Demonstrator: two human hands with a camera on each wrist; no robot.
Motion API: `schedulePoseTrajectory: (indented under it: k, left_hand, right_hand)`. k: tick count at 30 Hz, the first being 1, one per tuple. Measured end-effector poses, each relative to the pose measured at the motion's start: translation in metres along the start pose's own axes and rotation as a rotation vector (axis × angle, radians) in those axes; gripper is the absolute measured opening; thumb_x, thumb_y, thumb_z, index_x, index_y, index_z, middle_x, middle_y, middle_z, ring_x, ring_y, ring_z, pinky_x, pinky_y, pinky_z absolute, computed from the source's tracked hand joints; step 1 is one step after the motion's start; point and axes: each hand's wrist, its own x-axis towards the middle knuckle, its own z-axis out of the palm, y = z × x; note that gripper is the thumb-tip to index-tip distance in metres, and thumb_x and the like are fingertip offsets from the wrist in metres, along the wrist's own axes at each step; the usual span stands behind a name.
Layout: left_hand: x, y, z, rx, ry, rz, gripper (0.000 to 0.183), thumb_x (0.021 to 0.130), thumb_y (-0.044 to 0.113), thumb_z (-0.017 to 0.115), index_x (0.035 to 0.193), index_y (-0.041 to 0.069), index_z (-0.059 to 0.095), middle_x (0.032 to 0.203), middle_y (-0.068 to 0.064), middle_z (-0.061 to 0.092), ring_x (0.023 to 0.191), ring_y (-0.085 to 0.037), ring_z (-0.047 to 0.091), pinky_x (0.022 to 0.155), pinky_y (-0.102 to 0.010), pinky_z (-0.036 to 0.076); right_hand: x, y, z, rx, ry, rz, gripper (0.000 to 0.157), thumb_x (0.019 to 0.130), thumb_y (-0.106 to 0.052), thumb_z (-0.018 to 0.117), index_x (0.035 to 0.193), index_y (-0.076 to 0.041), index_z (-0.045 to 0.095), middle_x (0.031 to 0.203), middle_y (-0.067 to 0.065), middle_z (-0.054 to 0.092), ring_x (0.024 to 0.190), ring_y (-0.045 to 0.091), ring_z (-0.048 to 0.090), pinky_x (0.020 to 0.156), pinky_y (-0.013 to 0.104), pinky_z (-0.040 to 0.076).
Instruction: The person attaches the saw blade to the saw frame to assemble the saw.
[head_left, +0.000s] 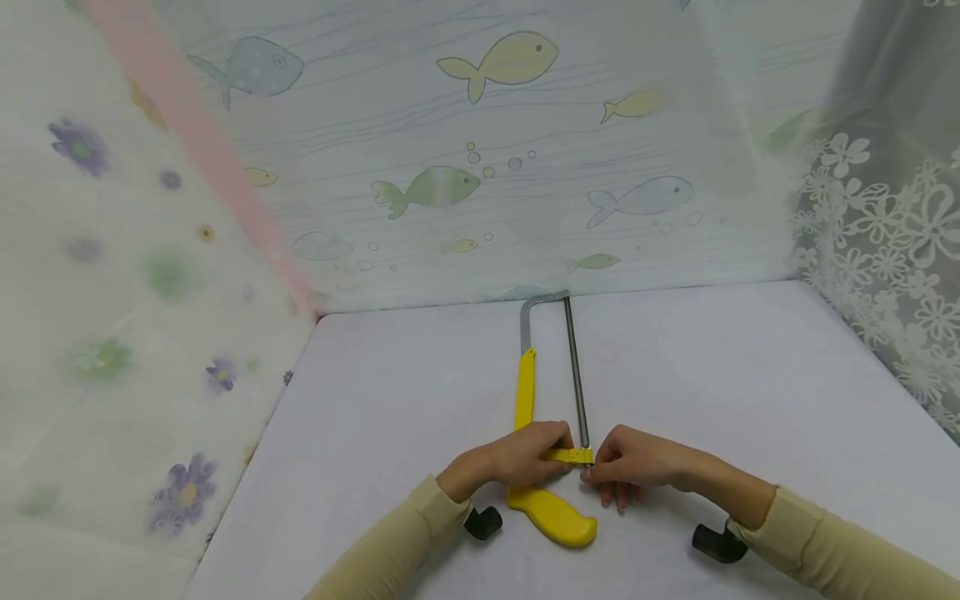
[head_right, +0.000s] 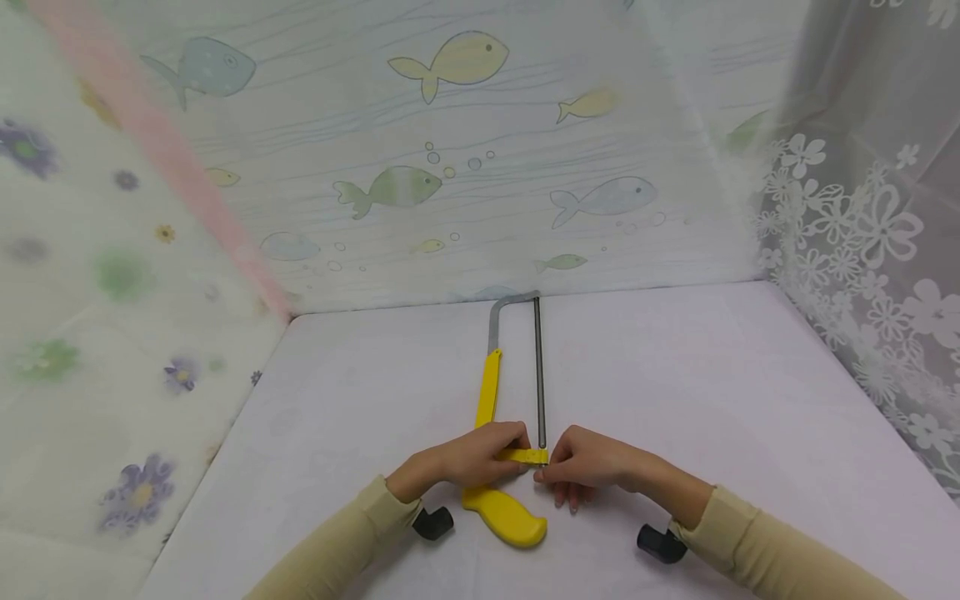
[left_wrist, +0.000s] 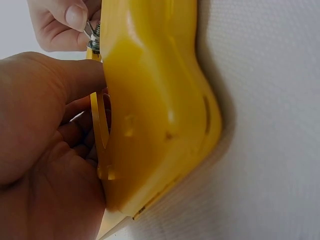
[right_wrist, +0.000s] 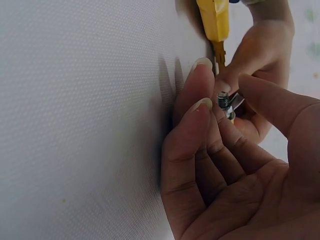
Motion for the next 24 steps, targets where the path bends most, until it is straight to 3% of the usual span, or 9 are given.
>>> schedulePoseTrajectory:
  k: [24]
  left_hand:
    - [-0.0006,-0.001,0.0005,-0.002,0.004,0.007,0.01,0.102,0.016,0.064,0.109,0.012,0.058,0.099,0.008,0.059,0.085,-0.004,0.05,0.079,-0.015,0.044]
  right_hand:
    - [-0.0051,-0.0001,-0.0053,-0.049,-0.001,-0.052,0.021,0.097,-0.014,0.068,0.082,0.0,0.072,0.066,0.009,0.066,0.054,0.014,0.059,0.049,0.022,0.045]
